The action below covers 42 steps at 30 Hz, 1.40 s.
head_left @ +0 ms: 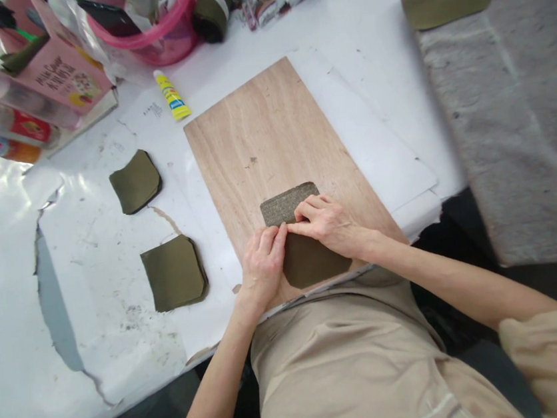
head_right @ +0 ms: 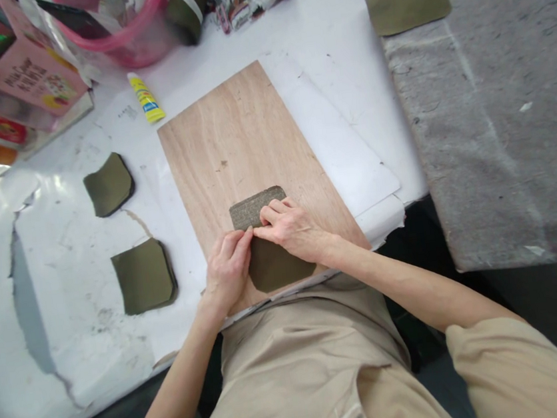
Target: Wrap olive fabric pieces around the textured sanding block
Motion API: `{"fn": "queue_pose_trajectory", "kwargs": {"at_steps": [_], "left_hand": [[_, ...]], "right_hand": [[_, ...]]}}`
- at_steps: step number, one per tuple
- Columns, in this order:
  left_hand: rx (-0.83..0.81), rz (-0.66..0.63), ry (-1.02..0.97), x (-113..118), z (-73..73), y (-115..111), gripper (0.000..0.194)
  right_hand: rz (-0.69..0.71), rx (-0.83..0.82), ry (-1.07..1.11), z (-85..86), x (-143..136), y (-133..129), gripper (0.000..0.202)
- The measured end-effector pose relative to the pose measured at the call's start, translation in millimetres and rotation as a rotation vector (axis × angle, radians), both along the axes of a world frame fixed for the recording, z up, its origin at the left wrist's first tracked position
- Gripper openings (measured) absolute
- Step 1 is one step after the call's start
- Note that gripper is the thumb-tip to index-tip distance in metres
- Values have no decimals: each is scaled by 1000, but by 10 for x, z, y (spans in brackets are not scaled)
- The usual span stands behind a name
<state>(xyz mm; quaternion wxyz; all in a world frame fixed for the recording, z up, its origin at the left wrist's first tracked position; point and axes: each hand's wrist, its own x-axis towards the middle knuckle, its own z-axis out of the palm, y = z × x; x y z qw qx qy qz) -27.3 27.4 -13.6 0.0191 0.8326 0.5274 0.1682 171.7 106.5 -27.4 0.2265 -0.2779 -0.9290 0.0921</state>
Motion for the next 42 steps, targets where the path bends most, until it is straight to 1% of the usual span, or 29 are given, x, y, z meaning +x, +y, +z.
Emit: {"fn": "queue_pose_trajectory", "kwargs": {"at_steps": [5,9,14,18,21,25,31,37,42], "left_hand": [[17,34,-5,-5,-96,-11,37],[-11,49,-15,-15,-98,-23,37],[12,57,36,13,-89,-31,38],[30,51,133,43,-49,-26,41],[11,8,191,71,-1,-4,44],[-65,-44,231,94,44,31,46],[-68,-77,333,103,86,60,45],[-84,-102,319,102,106,91,48],[-136,-128,319,117,144,137,51]], "right_hand": [[32,-53,62,12,57,51,23],[51,-73,85,12,140,98,21],[35,-66,84,-40,239,128,21],[37,-60,71,-79,263,118,21],[25,-50,64,-82,256,104,21],[32,-44,39,-42,291,118,22],[57,-109,58,42,425,193,25],[58,-95,50,61,461,207,25],[63,-78,33,41,474,198,24]]}}
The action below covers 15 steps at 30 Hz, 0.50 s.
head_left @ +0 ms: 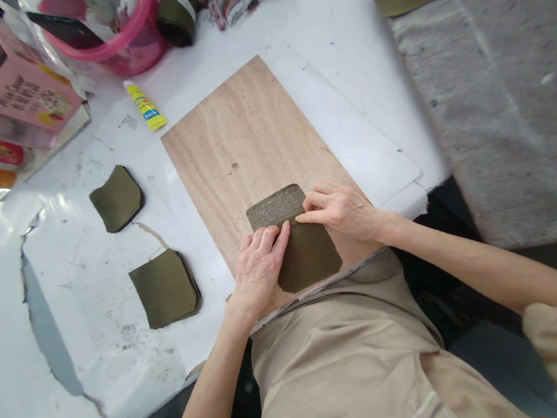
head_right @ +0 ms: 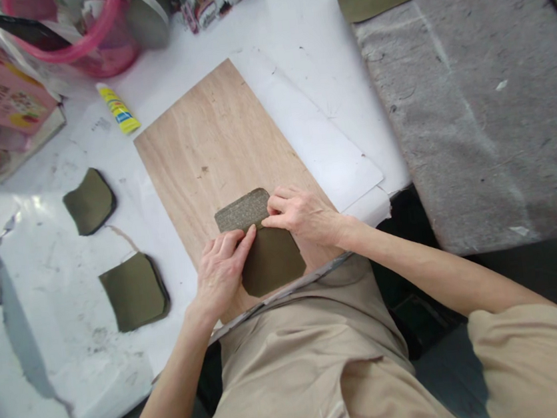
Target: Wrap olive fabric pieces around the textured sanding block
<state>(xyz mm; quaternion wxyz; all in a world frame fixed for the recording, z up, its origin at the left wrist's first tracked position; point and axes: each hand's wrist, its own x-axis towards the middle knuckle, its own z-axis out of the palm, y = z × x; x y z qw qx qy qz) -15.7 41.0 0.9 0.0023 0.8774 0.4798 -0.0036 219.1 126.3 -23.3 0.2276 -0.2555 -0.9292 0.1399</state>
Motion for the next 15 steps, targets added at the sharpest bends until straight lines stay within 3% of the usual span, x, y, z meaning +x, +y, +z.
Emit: {"fn": "queue_pose_trajectory", "kwargs": {"at_steps": [15], "left_hand": [[-22,7,35,85,9,47,55]], "right_hand": [[-15,13,11,11,68,19,27]]}}
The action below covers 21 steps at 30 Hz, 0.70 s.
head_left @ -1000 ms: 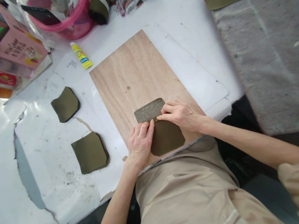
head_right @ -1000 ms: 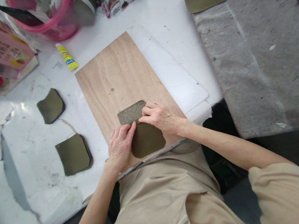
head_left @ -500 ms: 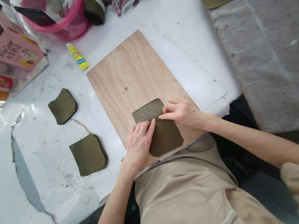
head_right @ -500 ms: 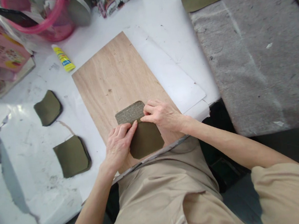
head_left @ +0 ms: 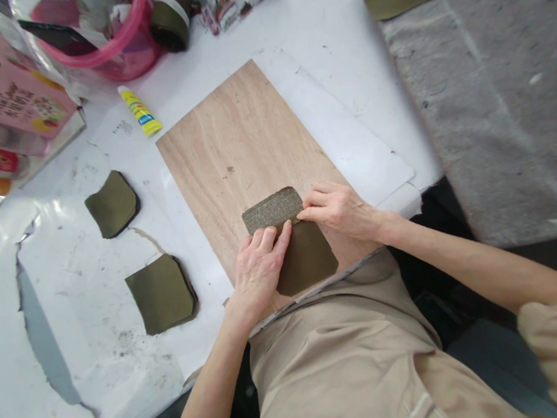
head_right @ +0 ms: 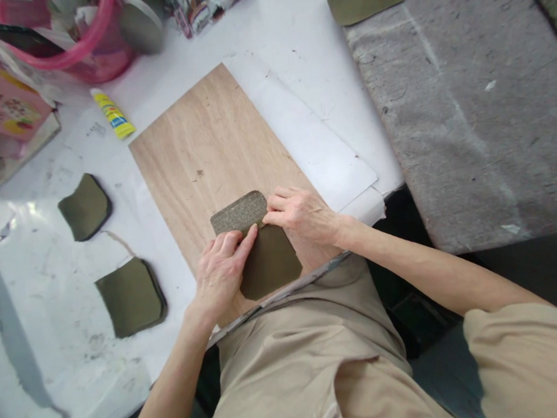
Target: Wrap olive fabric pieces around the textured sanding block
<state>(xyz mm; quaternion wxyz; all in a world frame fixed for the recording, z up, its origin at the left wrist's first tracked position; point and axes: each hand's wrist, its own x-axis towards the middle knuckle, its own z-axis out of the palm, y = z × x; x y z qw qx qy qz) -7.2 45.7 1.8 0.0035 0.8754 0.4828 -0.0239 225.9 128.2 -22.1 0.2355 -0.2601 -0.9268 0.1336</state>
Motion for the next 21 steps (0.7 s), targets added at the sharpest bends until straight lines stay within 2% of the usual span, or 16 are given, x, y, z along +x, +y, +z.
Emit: {"fn": "queue_pose_trajectory", "kwargs": {"at_steps": [5,14,21], "left_hand": [[-12,11,-39,21,4,22,56],[-150,33,43,114,140,74,57],[-182,17,127,180,186,95,58]], "right_hand": [[-10,-11,-9,13,25,-11,28],[7,7,-21,-7,46,-17,26],[-11,-15,-21,1,95,-44,27]]}}
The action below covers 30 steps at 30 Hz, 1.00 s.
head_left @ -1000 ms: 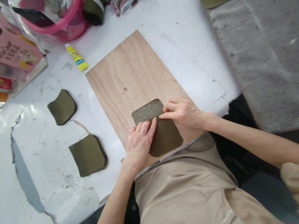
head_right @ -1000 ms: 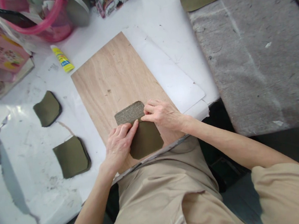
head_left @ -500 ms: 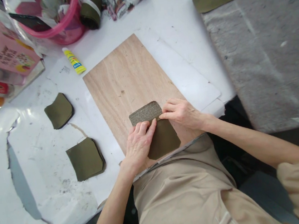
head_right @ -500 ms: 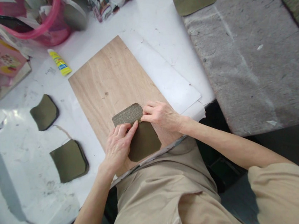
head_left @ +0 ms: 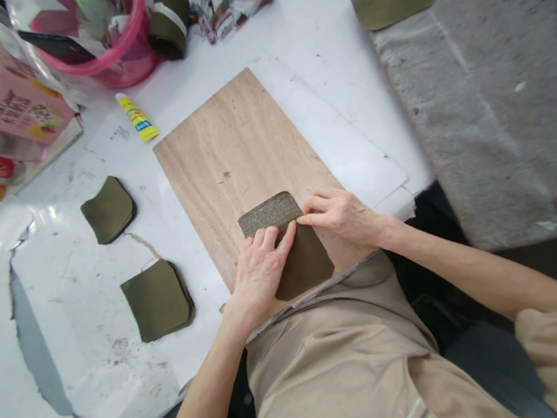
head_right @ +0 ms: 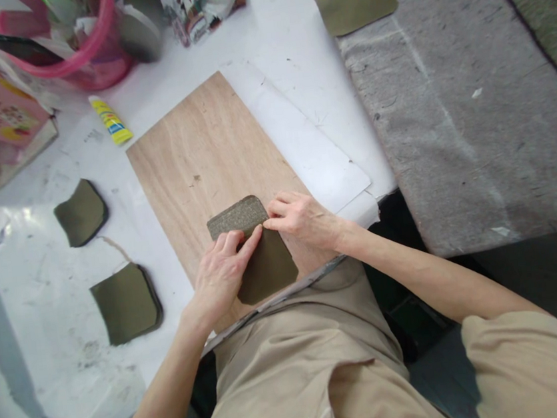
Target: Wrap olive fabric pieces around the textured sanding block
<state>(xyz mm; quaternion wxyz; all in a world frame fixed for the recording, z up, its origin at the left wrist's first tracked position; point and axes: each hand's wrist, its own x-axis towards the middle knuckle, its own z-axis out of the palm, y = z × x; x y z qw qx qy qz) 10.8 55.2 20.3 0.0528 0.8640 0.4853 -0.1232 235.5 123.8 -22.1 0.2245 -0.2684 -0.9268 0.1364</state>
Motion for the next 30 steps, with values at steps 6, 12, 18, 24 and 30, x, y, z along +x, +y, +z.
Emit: {"fn": "queue_pose_trajectory", "kwargs": {"at_steps": [6,12,18,24,30], "left_hand": [[2,-4,36,58,43,16,58],[43,-36,73,115,60,34,60],[63,-17,27,105,18,9,58],[189,43,-61,-125,-160,-205,50],[310,229,-218,-439,-265,-389,30]], "right_hand": [[-26,-25,-30,16,49,-26,26],[-97,-70,-53,37,102,-73,27],[-264,-69,-53,69,-36,-296,28],[-282,11,-200,79,-114,-415,31],[-342,-79,-58,39,-21,-355,25]]}}
